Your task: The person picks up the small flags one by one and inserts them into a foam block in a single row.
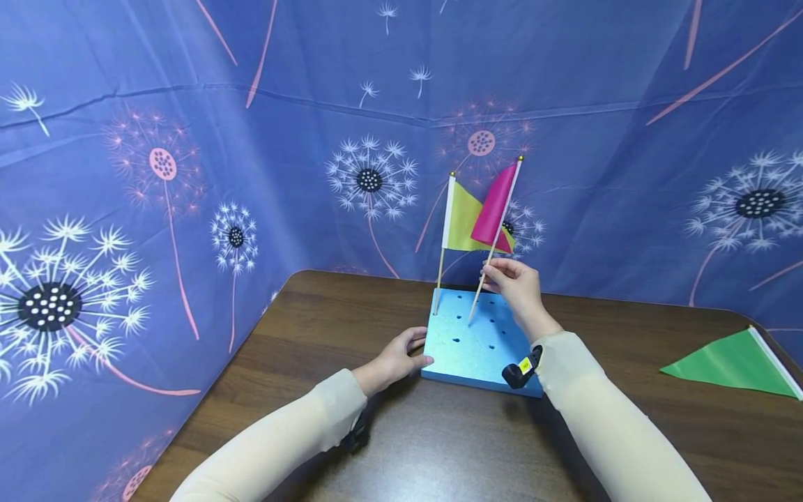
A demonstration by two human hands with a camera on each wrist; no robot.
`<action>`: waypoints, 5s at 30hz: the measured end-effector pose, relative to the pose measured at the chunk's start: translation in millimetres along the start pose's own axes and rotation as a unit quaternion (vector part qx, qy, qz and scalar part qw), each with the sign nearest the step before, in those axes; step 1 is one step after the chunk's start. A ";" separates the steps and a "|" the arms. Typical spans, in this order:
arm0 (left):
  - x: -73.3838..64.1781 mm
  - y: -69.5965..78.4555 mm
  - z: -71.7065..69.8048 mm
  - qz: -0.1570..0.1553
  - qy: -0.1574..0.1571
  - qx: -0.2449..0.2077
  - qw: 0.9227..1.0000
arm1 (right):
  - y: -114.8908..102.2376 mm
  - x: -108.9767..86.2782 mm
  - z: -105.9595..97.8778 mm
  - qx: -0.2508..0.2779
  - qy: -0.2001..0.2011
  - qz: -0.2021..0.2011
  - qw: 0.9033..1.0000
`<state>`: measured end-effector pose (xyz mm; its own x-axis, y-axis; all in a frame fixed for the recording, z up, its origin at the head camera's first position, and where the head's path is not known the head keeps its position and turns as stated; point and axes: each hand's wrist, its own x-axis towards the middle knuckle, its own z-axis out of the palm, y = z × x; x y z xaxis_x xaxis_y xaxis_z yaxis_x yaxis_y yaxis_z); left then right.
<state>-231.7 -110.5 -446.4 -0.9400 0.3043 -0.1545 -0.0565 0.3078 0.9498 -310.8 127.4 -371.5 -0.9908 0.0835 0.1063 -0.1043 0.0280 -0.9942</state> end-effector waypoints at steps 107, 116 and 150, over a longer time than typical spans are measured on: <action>3.6 -2.0 1.5 -0.013 0.003 -0.017 1.000 | 26.1 2.7 -10.5 -0.145 -0.030 -0.023 0.989; 3.8 0.1 -2.4 -0.020 -0.011 -0.025 0.999 | 24.3 1.2 -23.1 -0.160 -0.023 -0.029 0.986; 4.0 -2.2 -3.5 -0.007 -0.033 -0.037 0.999 | 17.2 -25.6 -155.4 -0.150 0.036 -0.036 0.987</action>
<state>-236.5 -113.1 -448.2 -0.9148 0.3599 -0.1836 -0.0966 0.2463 0.9644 -273.8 280.5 -388.4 -0.9719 0.1407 0.1887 -0.1339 0.3290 -0.9348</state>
